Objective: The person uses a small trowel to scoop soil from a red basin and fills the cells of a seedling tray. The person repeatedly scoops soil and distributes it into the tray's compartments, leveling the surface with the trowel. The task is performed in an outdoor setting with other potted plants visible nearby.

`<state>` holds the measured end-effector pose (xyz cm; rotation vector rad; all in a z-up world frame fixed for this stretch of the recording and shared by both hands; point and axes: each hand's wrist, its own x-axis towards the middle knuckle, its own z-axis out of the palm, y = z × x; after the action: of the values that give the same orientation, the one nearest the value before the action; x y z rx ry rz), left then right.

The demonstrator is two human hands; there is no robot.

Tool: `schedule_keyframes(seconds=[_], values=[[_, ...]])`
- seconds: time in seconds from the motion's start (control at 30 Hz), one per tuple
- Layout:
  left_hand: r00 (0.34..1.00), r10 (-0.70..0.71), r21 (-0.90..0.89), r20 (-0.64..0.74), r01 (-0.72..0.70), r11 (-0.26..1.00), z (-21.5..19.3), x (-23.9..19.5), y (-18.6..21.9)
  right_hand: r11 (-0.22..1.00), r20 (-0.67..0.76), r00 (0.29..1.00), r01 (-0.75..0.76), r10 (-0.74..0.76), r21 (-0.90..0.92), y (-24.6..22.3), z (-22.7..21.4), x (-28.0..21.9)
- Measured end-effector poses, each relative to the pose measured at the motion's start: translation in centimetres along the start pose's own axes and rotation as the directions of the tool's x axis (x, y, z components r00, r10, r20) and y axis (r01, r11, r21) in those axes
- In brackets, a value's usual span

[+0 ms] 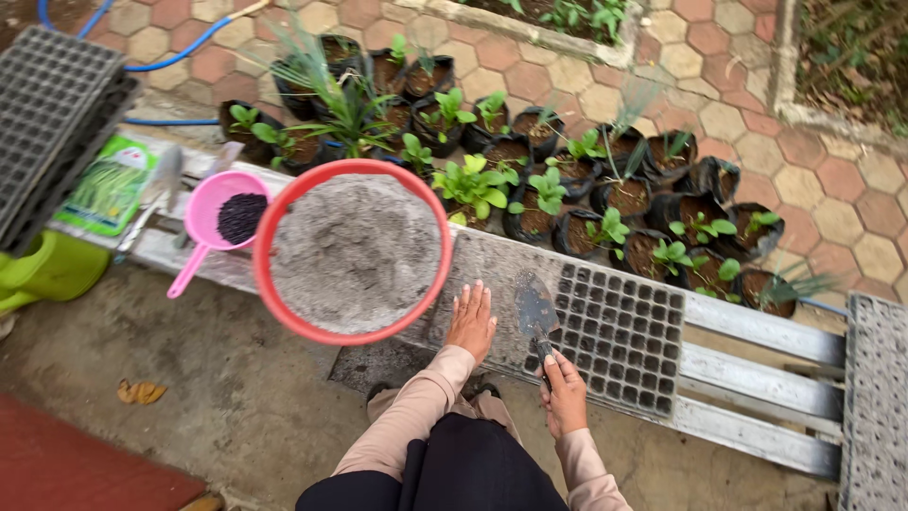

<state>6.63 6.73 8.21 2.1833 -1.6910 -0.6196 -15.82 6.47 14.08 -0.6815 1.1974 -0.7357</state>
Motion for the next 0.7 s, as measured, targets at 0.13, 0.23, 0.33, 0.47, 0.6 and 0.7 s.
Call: schedule_keyframes(seconds=[0.13,0.23,0.33,0.47,0.6,0.7], values=[[0.991,-0.058,0.028,-0.12,0.061,0.998,-4.3,-2.0,-4.5,0.998,0.122,0.992,-0.006,0.013,-0.056,0.3,5.8,-1.6],[0.981,-0.105,-0.022,-0.164,0.102,0.995,-6.9,-3.9,-8.4,0.996,0.18,0.983,-0.017,0.032,-0.083,1.4,10.9,-2.9],[0.971,-0.115,-0.009,-0.209,0.116,0.993,-9.6,-6.2,-12.9,0.992,0.226,0.974,-0.006,0.034,-0.126,3.1,15.9,-3.9],[0.974,-0.135,-0.009,-0.184,0.135,0.991,-12.6,-9.6,-18.3,0.985,0.216,0.974,-0.025,0.063,-0.172,6.1,21.8,-5.4],[0.978,-0.146,-0.009,-0.149,0.147,0.989,-14.2,-11.8,-22.7,0.977,0.245,0.968,0.004,0.05,-0.214,9.0,25.8,-6.5],[0.981,-0.16,-0.019,-0.111,0.159,0.987,-15.1,-13.5,-25.1,0.97,0.209,0.974,-0.03,0.082,-0.242,10.9,28.1,-6.7]])
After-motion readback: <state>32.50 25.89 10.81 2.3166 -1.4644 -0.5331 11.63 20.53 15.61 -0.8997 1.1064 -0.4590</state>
